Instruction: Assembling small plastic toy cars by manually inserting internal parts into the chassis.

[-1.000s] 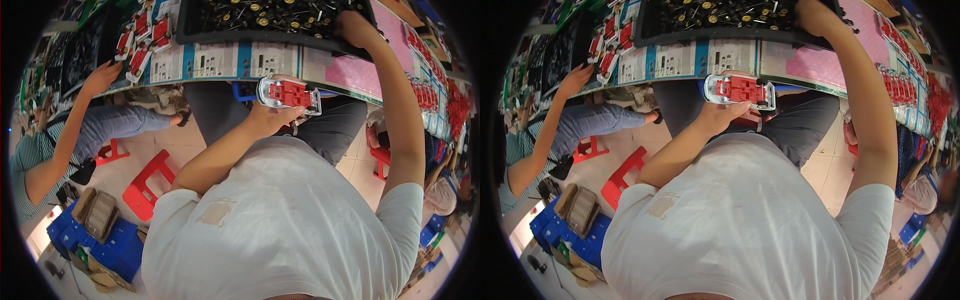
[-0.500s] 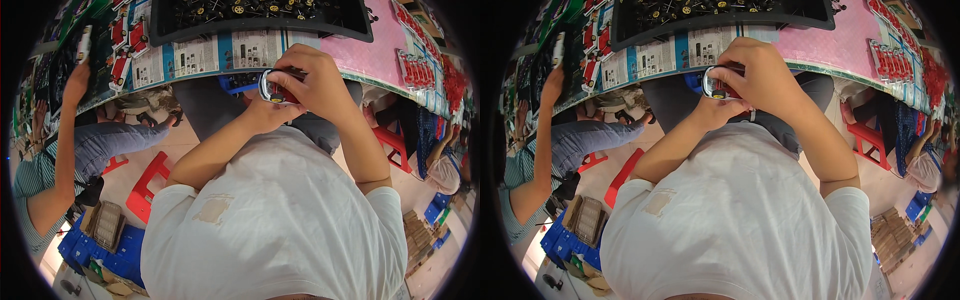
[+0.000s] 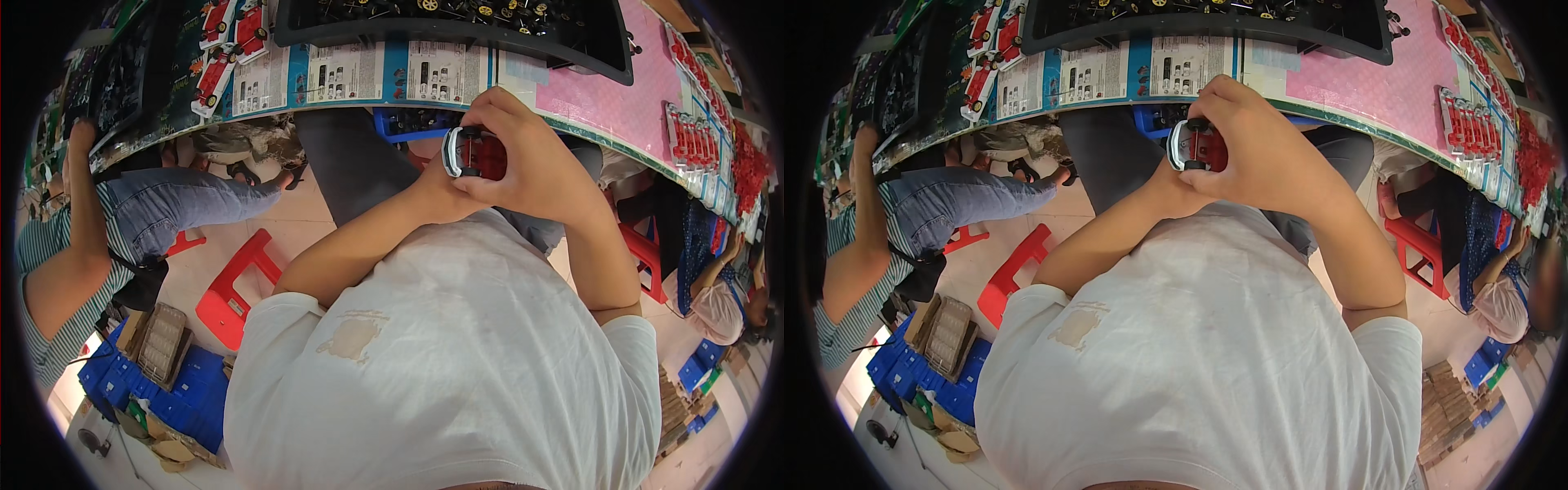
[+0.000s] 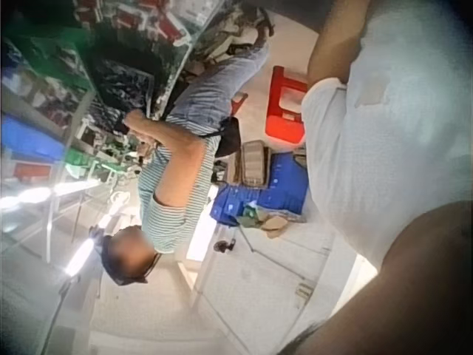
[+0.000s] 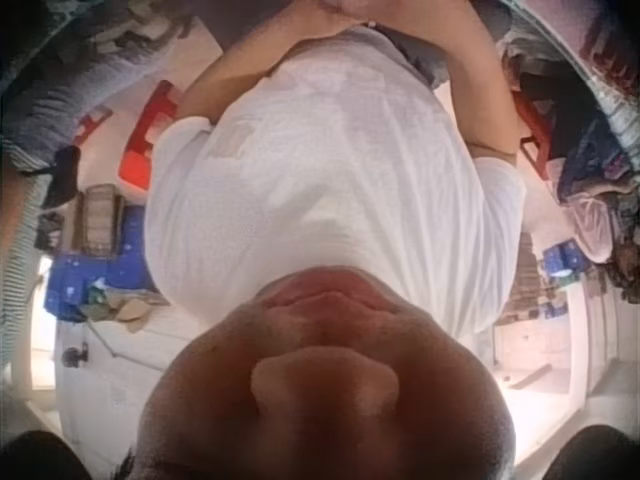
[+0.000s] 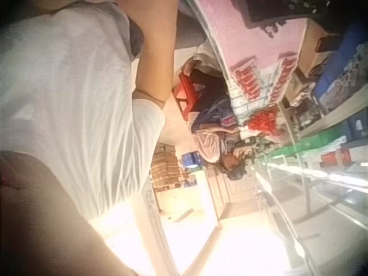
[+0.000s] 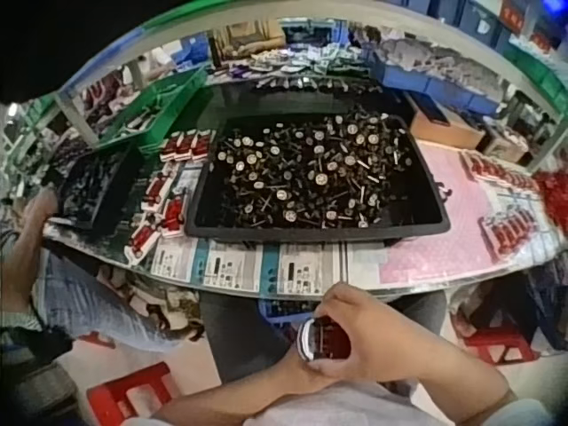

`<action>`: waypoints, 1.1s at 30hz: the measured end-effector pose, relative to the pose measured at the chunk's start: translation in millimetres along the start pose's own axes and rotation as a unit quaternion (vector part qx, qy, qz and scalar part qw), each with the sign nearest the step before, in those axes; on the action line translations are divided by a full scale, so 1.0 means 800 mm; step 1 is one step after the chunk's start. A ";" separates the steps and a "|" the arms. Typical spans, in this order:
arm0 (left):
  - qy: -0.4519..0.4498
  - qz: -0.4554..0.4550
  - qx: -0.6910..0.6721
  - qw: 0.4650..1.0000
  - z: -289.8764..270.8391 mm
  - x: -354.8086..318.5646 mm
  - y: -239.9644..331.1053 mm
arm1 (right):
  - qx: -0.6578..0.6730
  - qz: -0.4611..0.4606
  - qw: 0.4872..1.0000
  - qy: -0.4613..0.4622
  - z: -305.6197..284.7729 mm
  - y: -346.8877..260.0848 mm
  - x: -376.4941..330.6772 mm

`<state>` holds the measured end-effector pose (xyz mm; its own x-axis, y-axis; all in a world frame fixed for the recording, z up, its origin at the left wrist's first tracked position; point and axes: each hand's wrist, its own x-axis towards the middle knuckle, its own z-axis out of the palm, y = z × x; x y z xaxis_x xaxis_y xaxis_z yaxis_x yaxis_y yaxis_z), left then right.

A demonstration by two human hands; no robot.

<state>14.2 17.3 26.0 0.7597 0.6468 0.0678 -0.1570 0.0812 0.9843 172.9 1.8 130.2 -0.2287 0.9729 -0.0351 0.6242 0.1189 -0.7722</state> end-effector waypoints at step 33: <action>0.005 -0.083 -0.203 0.976 -0.043 -0.004 0.016 | 0.103 -0.028 0.986 0.126 -0.039 0.039 -0.019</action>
<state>-11.7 42.5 32.4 0.7896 0.6069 -0.0902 -0.2712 0.4770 0.8360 219.1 -2.9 126.4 -0.0485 0.9875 0.1500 0.4456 0.1557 -0.8816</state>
